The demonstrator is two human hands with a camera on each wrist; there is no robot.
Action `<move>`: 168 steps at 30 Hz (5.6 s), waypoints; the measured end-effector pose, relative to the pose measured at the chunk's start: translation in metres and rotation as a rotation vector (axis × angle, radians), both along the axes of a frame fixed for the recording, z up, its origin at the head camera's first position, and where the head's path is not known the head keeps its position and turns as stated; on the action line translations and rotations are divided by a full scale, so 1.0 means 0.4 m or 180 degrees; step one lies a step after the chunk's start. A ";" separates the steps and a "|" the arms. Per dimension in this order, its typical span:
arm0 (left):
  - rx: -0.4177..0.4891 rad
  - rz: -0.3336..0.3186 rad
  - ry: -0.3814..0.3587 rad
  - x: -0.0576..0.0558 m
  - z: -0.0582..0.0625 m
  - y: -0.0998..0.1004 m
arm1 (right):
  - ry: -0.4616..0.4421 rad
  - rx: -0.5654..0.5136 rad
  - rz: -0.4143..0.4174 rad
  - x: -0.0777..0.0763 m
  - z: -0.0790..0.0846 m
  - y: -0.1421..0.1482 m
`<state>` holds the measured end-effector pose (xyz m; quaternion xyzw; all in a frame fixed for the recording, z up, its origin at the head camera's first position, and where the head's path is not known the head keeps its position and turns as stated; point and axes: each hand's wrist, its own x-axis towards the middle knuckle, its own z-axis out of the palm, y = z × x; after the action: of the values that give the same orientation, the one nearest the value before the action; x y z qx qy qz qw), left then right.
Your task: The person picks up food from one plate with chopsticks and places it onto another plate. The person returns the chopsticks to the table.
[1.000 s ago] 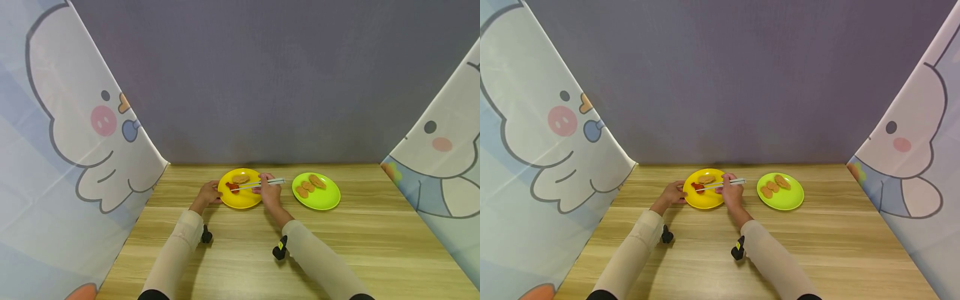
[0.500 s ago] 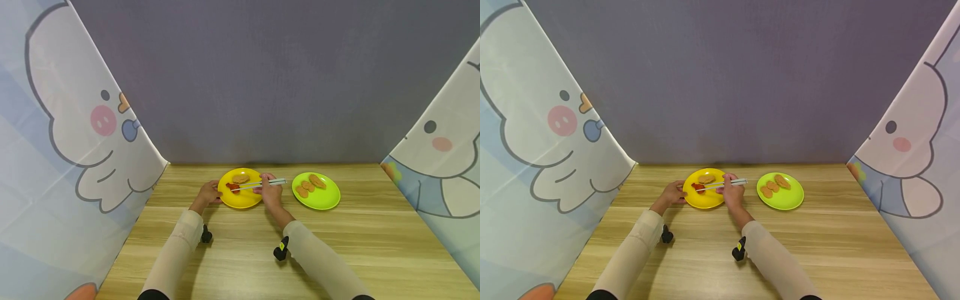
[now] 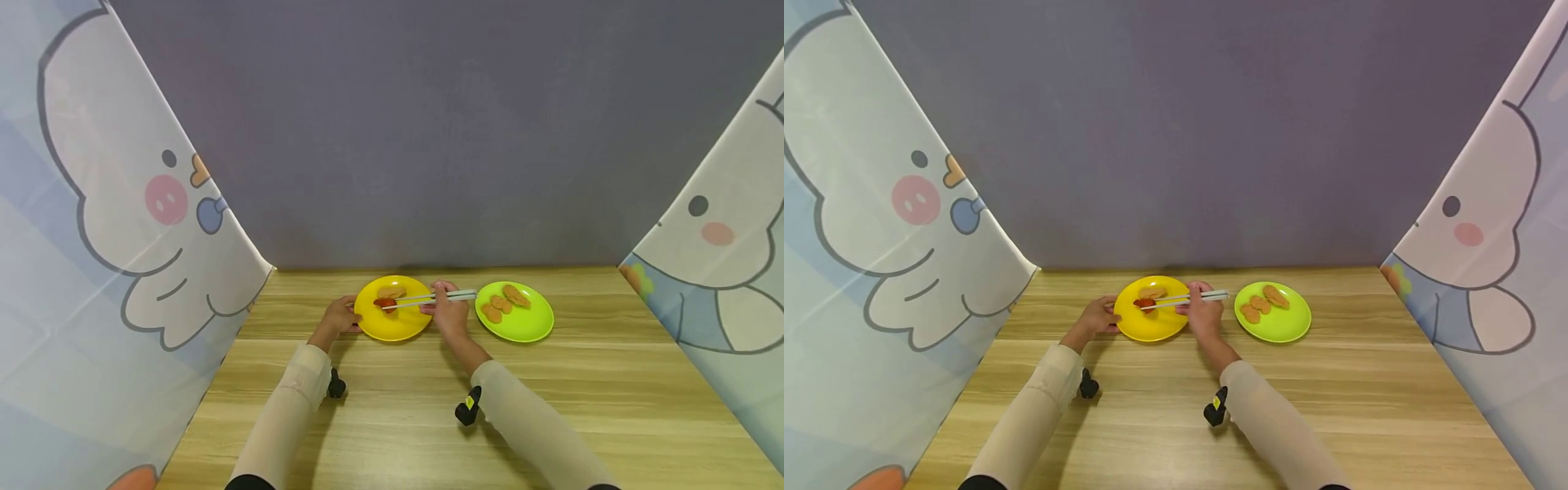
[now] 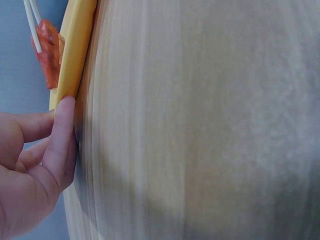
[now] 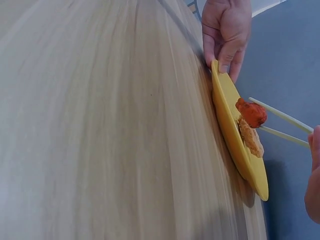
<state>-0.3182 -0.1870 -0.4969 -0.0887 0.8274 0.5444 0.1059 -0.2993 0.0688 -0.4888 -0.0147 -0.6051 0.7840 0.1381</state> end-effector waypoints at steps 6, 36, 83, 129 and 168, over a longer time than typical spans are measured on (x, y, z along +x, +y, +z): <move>-0.0012 -0.0001 0.0011 0.003 0.002 0.001 | 0.0086 -0.0057 0.0052 0.006 0.006 0.034; 0.0011 0.0009 0.0004 -0.002 -0.008 0.002 | -0.0045 -0.0356 -0.0263 0.026 0.042 0.206; -0.0006 0.0001 0.0023 -0.001 -0.013 -0.002 | -0.0157 -0.0969 -0.0566 0.132 0.032 0.564; -0.0058 -0.0018 0.0066 0.000 -0.003 -0.001 | -0.0124 -0.1254 -0.0065 0.194 -0.024 0.723; -0.0027 0.0011 0.0054 0.000 -0.007 0.003 | -0.0234 -0.0866 0.0223 0.083 0.031 0.493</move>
<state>-0.3183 -0.1860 -0.4995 -0.0860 0.8304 0.5418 0.0977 -0.2661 0.2660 -0.4765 -0.0408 -0.4980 0.8620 0.0851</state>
